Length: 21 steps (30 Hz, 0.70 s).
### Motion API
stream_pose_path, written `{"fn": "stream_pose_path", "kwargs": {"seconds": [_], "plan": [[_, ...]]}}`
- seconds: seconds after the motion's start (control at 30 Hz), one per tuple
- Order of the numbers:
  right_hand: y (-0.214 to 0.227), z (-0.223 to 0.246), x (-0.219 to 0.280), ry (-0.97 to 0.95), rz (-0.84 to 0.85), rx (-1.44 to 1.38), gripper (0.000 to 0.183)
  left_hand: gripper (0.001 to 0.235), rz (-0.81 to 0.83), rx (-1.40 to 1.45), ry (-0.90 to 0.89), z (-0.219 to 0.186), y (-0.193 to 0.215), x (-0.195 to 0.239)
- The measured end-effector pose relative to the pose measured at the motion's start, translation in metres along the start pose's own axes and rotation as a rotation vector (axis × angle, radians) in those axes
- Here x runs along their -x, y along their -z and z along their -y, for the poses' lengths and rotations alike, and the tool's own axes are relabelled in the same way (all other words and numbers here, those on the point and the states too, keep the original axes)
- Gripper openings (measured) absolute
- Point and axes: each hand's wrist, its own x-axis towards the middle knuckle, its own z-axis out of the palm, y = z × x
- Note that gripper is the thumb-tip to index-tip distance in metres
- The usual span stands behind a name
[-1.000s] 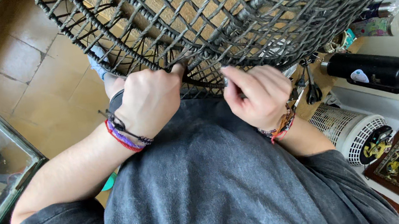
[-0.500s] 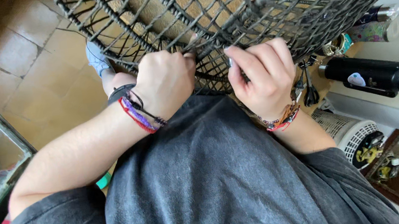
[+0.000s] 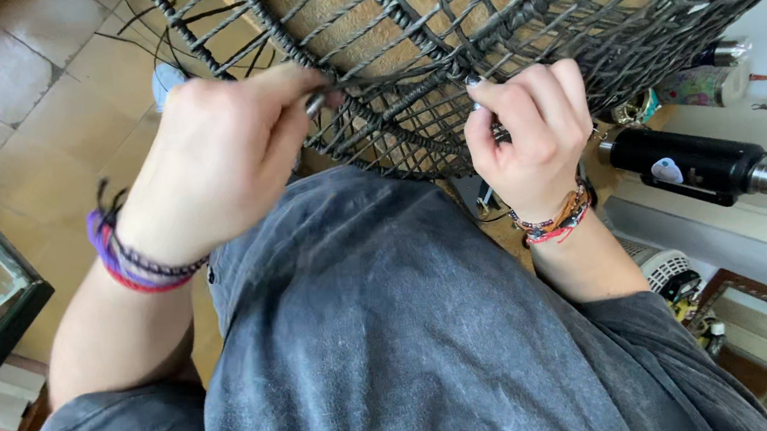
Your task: The person weaves a dark cord through the openings of a large circular basket frame. They repeatedly pull the cord through the mesh, tighten it, and adjust the weave pattern by hand.
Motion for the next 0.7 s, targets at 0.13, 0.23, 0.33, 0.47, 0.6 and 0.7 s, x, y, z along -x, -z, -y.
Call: {"fn": "stream_pose_path", "kwargs": {"seconds": [0.13,0.23,0.33,0.47,0.6,0.7], "plan": [[0.003,0.004,-0.001,-0.013,0.036,0.002,0.015,0.034,-0.052,0.37,-0.142,-0.027,-0.001,-0.016],[0.01,0.006,-0.006,-0.04,0.06,-0.015,0.013,0.029,-0.031,0.379,-0.341,-0.04,-0.036,-0.008],[0.024,0.006,-0.003,-0.12,0.184,-0.194,0.018,0.037,0.046,0.046,-0.419,-0.039,-0.063,0.009],[0.024,0.016,0.005,-0.513,0.462,-0.813,0.037,0.056,0.132,-0.015,-0.483,-0.032,-0.085,0.021],[0.005,0.009,0.015,-1.021,0.36,-1.612,0.048,0.04,0.339,0.286,-0.426,-0.03,-0.097,0.013],[-0.008,-0.002,0.032,-0.942,0.297,-1.792,0.039,0.022,-0.221,0.59,-0.025,-0.011,-0.118,0.009]]}}
